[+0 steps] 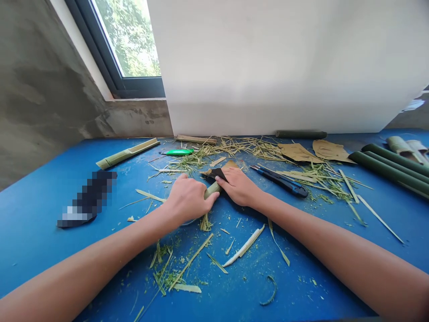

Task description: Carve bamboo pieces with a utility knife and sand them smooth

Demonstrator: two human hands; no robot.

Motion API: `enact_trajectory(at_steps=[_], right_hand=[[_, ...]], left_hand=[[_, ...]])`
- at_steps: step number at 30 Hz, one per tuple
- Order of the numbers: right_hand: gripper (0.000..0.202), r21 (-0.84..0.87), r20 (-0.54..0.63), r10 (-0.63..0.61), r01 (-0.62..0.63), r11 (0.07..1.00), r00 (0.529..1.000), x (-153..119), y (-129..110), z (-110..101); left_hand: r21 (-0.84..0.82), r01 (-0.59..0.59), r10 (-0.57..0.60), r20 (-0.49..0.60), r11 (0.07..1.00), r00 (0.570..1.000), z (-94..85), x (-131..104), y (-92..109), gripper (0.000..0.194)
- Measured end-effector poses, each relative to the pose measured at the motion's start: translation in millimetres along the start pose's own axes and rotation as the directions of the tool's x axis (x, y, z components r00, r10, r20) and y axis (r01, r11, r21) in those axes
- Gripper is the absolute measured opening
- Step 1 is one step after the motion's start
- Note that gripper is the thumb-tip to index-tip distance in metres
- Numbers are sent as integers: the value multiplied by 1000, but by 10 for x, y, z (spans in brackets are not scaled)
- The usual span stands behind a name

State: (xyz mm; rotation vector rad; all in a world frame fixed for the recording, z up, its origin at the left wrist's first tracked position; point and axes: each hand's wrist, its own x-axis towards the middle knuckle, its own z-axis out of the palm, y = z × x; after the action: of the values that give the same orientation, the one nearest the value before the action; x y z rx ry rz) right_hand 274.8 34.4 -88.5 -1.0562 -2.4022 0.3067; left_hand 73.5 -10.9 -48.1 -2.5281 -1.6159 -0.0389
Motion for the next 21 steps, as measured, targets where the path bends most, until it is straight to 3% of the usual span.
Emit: enact_trajectory(at_steps=[4,9,13,21], right_hand=[[37,65,-31,-13,15,998,999,4,6,-4],[39,-5,4,-11,11,1000,1000,5,34,-1],[38,34,-11,-10,10,999,1000,11,34,10],[37,-26,39,-42,43,999,998,-3,119,-97]], left_hand=[[18,50,-50,2,999,999,4,19,-44,68],[-3,-25,25,-10,1000,1000,18,18,-38,66],[26,38,-38,1,999,999,15,23,-18,69],[-11,1,0,13,1000,1000,10,-23,-5,67]])
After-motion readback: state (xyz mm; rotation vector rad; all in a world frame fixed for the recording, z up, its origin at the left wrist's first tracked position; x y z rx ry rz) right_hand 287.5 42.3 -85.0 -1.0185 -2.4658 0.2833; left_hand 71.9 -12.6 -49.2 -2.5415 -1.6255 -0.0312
